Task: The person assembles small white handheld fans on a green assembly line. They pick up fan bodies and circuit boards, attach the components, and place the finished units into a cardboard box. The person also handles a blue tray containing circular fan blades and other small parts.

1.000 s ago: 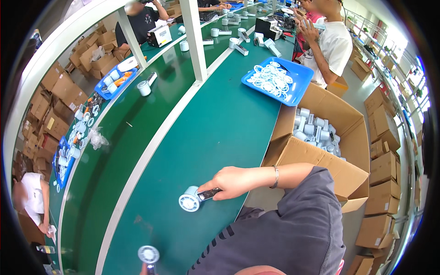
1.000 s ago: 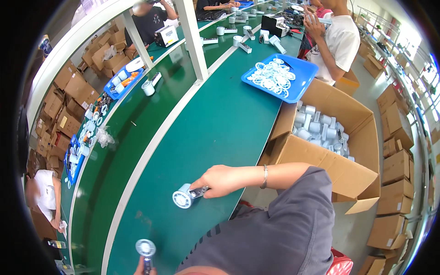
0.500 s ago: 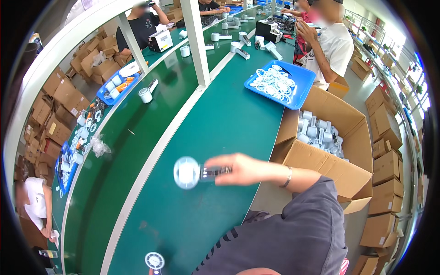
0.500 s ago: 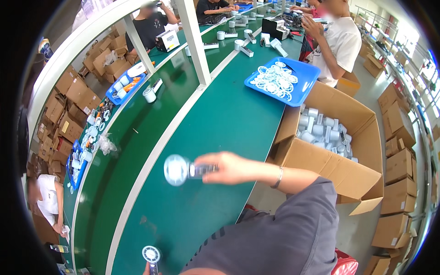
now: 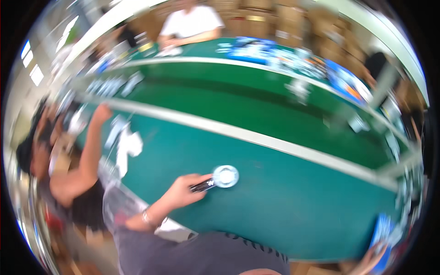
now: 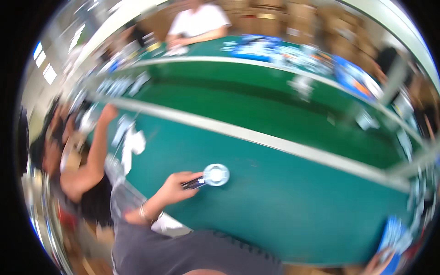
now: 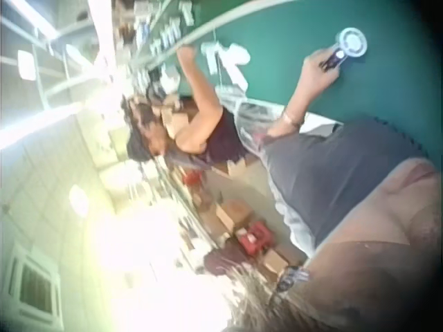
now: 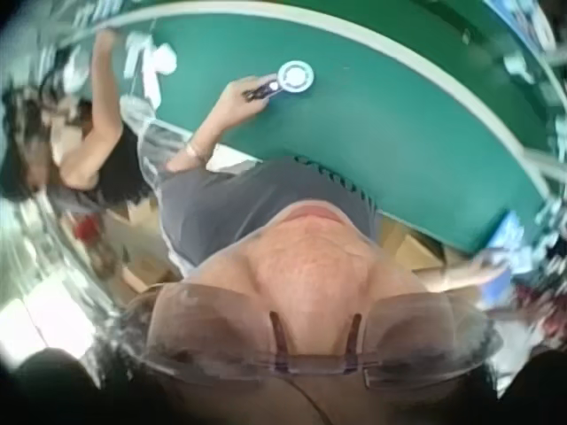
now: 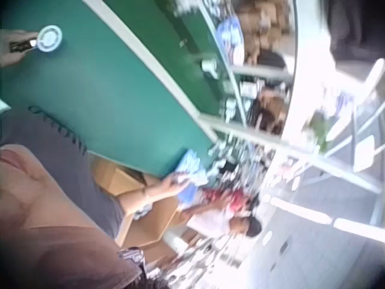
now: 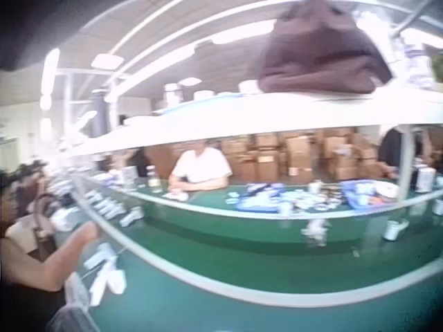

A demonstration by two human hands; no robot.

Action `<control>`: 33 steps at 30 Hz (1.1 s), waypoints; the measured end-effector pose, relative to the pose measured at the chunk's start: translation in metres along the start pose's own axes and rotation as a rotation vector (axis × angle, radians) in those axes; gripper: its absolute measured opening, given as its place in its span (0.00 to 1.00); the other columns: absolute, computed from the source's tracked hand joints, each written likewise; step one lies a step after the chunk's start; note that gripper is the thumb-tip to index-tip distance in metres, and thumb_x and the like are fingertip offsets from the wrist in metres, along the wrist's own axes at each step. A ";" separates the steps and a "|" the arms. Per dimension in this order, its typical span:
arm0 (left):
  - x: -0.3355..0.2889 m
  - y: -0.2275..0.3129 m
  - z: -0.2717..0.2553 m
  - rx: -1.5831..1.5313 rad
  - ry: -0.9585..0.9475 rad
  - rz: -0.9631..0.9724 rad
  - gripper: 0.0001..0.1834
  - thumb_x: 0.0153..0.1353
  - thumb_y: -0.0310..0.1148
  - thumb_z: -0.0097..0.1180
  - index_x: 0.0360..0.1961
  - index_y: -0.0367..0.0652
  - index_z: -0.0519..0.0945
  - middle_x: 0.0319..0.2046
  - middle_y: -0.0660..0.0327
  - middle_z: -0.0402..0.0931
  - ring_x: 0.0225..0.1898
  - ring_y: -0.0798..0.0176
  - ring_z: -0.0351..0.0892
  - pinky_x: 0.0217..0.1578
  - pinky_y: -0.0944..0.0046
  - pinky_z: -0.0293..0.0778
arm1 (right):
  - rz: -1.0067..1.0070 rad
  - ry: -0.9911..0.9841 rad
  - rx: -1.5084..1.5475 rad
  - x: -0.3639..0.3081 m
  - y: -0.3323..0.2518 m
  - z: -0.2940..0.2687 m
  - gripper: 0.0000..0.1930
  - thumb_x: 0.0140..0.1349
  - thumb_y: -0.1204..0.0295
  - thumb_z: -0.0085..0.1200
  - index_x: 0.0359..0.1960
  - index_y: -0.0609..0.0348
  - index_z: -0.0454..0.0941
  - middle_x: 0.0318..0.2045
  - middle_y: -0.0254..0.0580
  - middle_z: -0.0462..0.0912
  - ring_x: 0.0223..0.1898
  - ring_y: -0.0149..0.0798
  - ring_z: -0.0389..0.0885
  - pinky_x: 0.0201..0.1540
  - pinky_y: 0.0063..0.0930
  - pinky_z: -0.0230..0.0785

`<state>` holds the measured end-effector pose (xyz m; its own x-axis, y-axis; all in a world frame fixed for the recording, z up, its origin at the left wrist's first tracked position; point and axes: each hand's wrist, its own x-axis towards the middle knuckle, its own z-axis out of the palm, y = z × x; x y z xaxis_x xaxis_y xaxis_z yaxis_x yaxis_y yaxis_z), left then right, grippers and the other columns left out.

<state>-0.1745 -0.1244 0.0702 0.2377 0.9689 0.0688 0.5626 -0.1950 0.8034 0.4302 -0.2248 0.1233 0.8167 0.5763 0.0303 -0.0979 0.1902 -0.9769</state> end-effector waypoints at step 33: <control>-0.055 0.022 -0.018 -0.086 0.195 0.021 0.27 0.44 0.18 0.56 0.51 0.37 0.76 0.35 0.53 0.78 0.30 0.61 0.77 0.32 0.67 0.73 | 0.010 -1.000 -0.677 -0.109 0.041 0.116 0.22 0.55 0.85 0.52 0.53 0.68 0.67 0.36 0.37 0.76 0.32 0.25 0.72 0.32 0.17 0.65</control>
<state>-0.1894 -0.1794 0.0941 0.0858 0.9775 0.1925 0.4875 -0.2097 0.8476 0.2715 -0.1876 0.1042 -0.0130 0.9927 -0.1201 0.4605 -0.1007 -0.8819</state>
